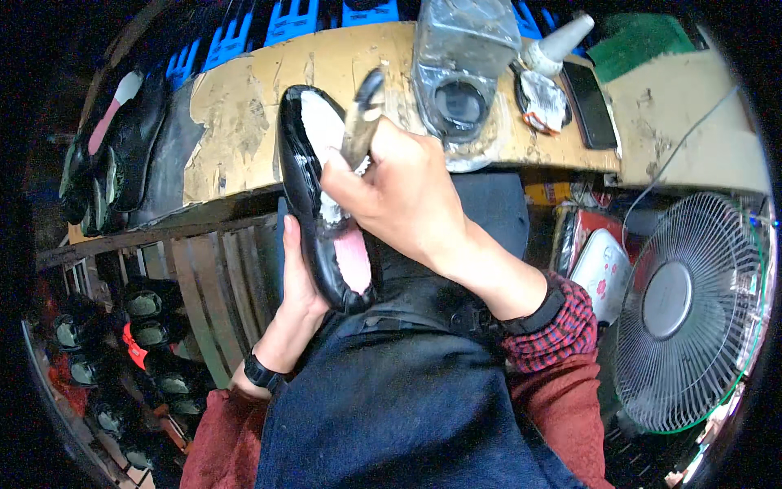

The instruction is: Apply adhesive to the edges and soles of shoes using a brush.

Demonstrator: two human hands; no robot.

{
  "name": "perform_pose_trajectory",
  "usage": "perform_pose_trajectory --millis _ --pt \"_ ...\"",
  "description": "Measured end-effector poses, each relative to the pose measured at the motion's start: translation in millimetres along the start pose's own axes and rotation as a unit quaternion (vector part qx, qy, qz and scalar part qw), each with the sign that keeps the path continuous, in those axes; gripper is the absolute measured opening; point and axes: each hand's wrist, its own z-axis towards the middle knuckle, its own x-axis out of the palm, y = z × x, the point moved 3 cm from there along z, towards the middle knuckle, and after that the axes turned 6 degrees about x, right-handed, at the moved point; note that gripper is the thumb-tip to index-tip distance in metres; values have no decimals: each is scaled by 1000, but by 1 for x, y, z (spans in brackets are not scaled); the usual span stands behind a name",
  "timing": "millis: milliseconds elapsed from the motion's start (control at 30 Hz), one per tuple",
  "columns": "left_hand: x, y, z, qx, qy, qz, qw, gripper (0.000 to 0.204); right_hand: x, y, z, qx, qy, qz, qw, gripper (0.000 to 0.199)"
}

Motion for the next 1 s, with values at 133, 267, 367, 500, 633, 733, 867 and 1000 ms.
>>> perform_pose_trajectory --millis 133,267,367,500,633,733,867,1000 --pt "11 -3 -4 12 13 -4 1000 74 -4 10 -23 -46 12 -26 999 19" --pt "11 -4 -5 20 -60 16 998 58 -10 26 -47 -159 56 -40 985 23" --pt "14 -3 -5 57 -54 17 997 59 -17 31 -48 -166 56 -46 984 22" --pt "20 -3 -7 25 -20 8 999 66 -19 36 -35 -151 74 -43 985 18" --pt "19 -12 -12 50 -68 71 994 66 -18 54 -26 -236 132 -96 958 23" --pt "16 -19 -23 50 -100 113 987 62 -21 72 -20 -402 122 -74 904 33" --pt "21 -25 -37 11 -15 60 998 55 -26 80 -11 -433 209 -94 872 31" --pt "28 -33 -28 -198 166 -161 952 62 -32 79 -7 -435 247 -88 862 29"
